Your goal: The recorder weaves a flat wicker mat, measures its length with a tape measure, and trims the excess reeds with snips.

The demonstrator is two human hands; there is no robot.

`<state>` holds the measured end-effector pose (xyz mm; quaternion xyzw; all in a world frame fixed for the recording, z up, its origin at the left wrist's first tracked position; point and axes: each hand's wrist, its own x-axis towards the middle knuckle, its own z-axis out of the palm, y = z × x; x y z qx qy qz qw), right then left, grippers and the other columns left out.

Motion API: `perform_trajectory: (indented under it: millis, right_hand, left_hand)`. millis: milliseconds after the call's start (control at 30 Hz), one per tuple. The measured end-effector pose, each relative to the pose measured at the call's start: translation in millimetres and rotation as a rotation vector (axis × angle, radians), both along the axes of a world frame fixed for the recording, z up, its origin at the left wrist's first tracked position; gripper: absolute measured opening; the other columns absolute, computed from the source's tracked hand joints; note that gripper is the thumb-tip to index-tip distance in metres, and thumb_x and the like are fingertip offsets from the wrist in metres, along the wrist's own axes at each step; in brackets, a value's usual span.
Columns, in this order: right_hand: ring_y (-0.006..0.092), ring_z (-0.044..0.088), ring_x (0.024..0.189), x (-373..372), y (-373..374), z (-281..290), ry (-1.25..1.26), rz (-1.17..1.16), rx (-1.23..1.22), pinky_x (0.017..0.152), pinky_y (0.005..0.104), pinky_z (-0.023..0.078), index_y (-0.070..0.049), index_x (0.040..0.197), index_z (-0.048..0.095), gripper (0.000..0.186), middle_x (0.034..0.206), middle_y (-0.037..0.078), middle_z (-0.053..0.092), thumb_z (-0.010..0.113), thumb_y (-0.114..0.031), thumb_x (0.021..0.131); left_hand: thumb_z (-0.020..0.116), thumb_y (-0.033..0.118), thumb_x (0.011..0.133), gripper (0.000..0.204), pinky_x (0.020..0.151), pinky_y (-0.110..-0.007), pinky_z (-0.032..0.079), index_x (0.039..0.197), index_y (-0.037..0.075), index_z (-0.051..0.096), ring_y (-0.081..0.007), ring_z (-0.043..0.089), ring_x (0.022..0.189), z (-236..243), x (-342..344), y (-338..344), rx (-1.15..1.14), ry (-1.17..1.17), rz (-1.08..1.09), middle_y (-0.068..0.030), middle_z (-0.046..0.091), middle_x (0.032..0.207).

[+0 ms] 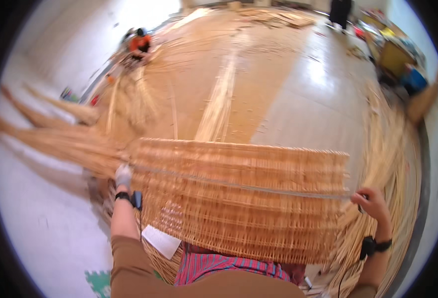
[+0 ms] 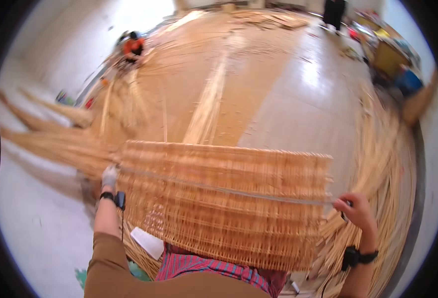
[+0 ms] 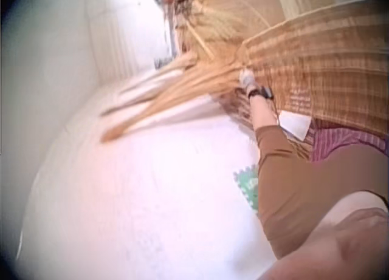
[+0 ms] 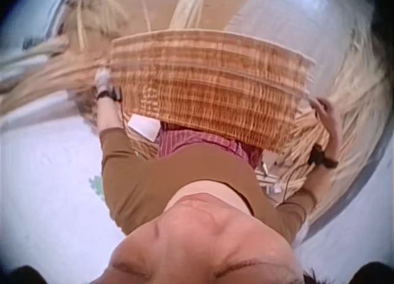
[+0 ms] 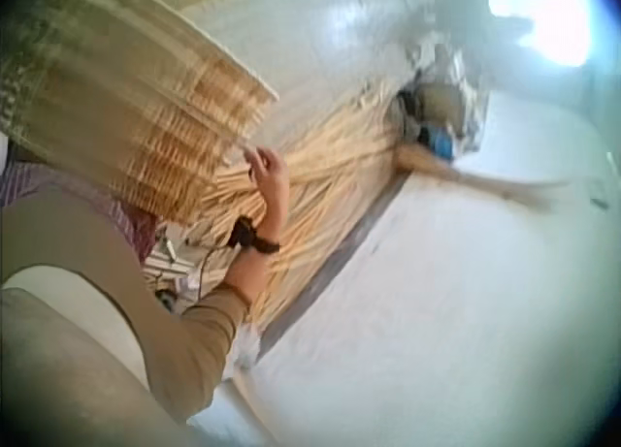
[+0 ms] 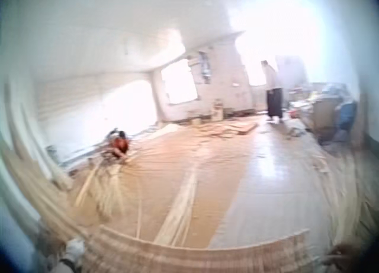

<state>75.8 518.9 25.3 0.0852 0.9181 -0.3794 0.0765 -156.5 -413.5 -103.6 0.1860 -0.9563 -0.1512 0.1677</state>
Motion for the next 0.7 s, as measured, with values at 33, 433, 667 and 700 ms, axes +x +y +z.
perform_trajectory:
  millis: [33,433,667,700]
  right_hand:
    - [0.0085,0.059,0.066,-10,-3,-3,0.03,0.011,-0.06,0.061,0.028,0.047,0.0,0.085,0.075,0.02,0.07,0.003,0.068,0.073,-0.018,0.094]
    - [0.0066,0.056,0.064,-88,11,2,0.005,0.034,0.026,0.058,0.0266,0.045,-0.004,0.088,0.076,0.02,0.07,-0.001,0.066,0.07,-0.021,0.097]
    - [0.0246,0.07,0.077,-115,13,-30,0.101,0.04,0.177,0.071,0.0408,0.054,-0.013,0.102,0.077,0.038,0.084,0.008,0.074,0.066,-0.05,0.097]
    - [0.0276,0.071,0.082,-115,14,-34,0.117,0.042,0.267,0.073,0.0426,0.054,-0.015,0.103,0.078,0.039,0.087,0.008,0.075,0.065,-0.051,0.096]
  left_hand:
    - [0.054,0.025,0.099,0.031,0.094,-0.045,0.052,0.117,0.007,0.071,-0.0406,0.067,0.109,26,-1,-12,0.016,-0.006,0.119,-0.0223,0.073,0.11]
    - [0.05,0.014,0.095,0.035,0.103,-0.04,0.051,0.119,0.009,0.075,-0.0293,0.068,0.115,37,-30,3,-0.056,0.076,-0.21,-0.0153,0.074,0.12]
    - [0.048,0.007,0.098,0.044,0.115,-0.037,0.04,0.14,-0.005,0.058,-0.0296,0.057,0.132,36,-74,-53,0.325,-0.138,-0.229,-0.0184,0.063,0.14]
    - [0.048,0.007,0.099,0.044,0.114,-0.037,0.041,0.14,-0.003,0.059,-0.0299,0.058,0.129,5,-87,-32,0.489,-0.124,-0.241,-0.0176,0.064,0.138]
